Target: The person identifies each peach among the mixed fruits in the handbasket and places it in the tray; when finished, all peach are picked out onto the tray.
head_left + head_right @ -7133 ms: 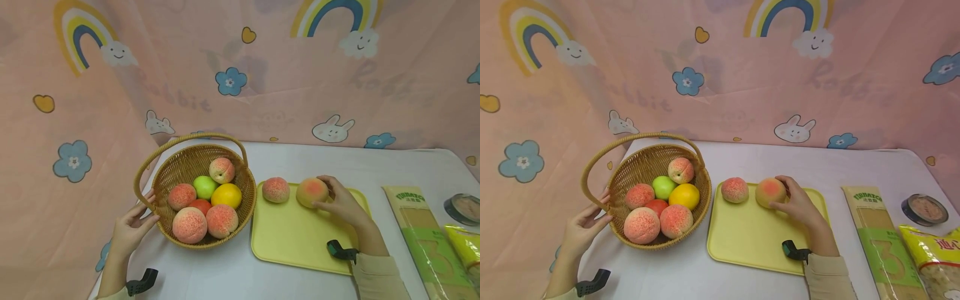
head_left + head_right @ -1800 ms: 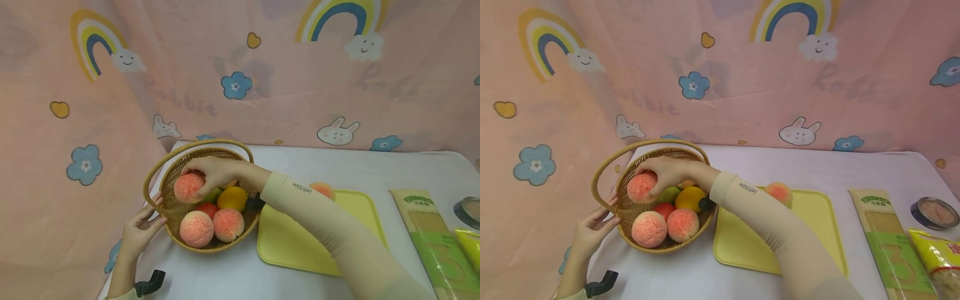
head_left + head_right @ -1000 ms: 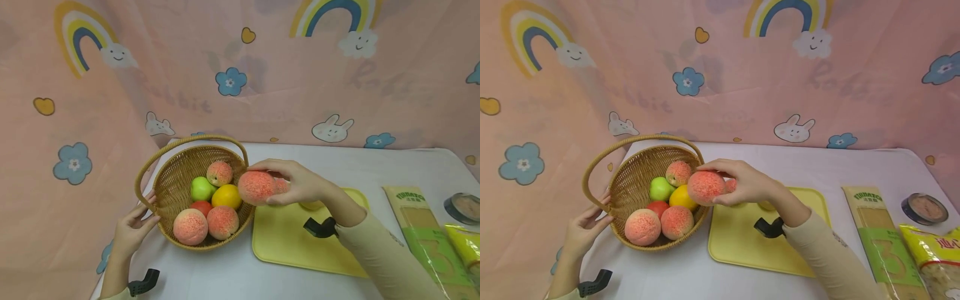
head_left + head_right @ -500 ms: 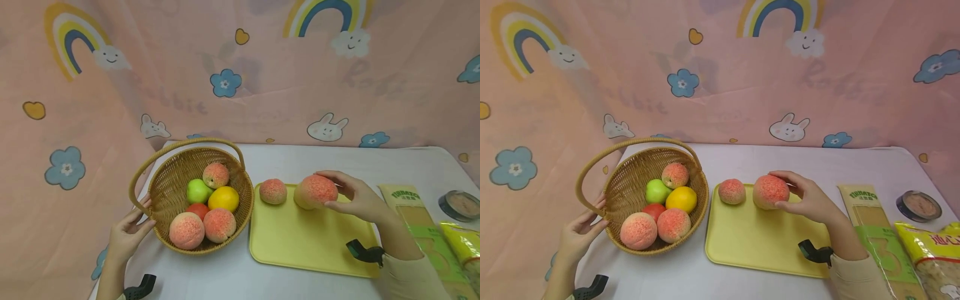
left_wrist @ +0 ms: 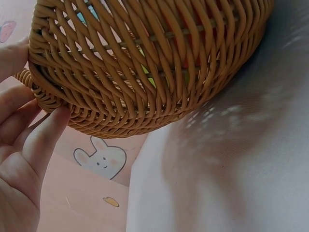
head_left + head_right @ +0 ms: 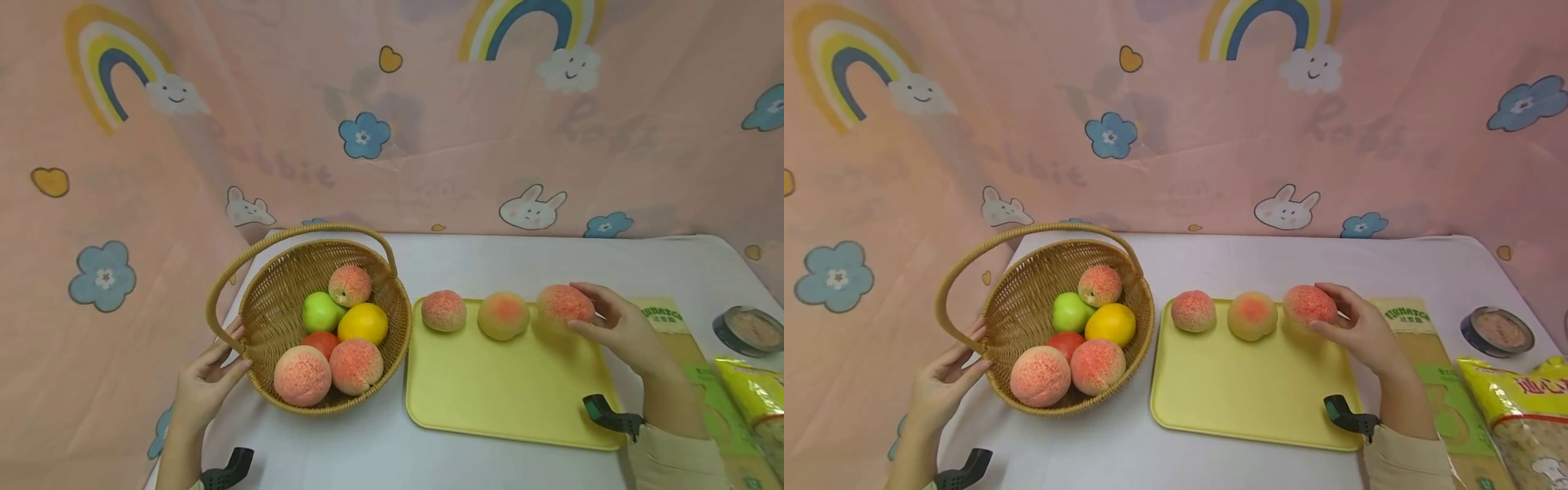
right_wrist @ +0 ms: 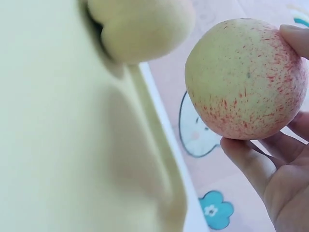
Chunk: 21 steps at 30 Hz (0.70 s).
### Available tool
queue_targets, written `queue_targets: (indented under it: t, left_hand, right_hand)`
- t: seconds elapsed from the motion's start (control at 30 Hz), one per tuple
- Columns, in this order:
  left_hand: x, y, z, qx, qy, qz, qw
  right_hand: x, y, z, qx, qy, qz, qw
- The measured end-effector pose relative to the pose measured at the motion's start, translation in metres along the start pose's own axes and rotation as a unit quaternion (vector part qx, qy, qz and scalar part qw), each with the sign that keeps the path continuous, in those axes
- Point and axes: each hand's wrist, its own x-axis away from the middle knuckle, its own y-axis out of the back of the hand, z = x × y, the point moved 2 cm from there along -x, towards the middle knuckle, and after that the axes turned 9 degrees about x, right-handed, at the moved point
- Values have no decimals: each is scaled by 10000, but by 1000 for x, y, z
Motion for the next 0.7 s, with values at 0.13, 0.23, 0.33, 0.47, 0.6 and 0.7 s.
queue_targets:
  t: [0.13, 0.23, 0.33, 0.47, 0.6, 0.7]
  left_hand:
    - [0, 0, 0, -130, 189, -83, 9997]
    - [0, 1, -1, -168, 229, -102, 9995]
    - [1, 1, 0, -121, 169, -42, 9998]
    - [1, 1, -1, -156, 197, -48, 9997]
    - [0, 0, -1, -185, 169, -70, 9997]
    - [0, 0, 0, -146, 152, -69, 9998]
  right_hand:
    - [3, -1, -15, 202, -390, 86, 9990]
    - [4, -1, -24, 316, -562, 180, 9978]
    - [5, -2, -31, 513, -786, 294, 9951]
    - [5, -1, -35, 653, -1084, 485, 9908]
    - [4, -1, -36, 581, -1269, 628, 9882]
    - [4, -1, -37, 515, -1340, 666, 9874]
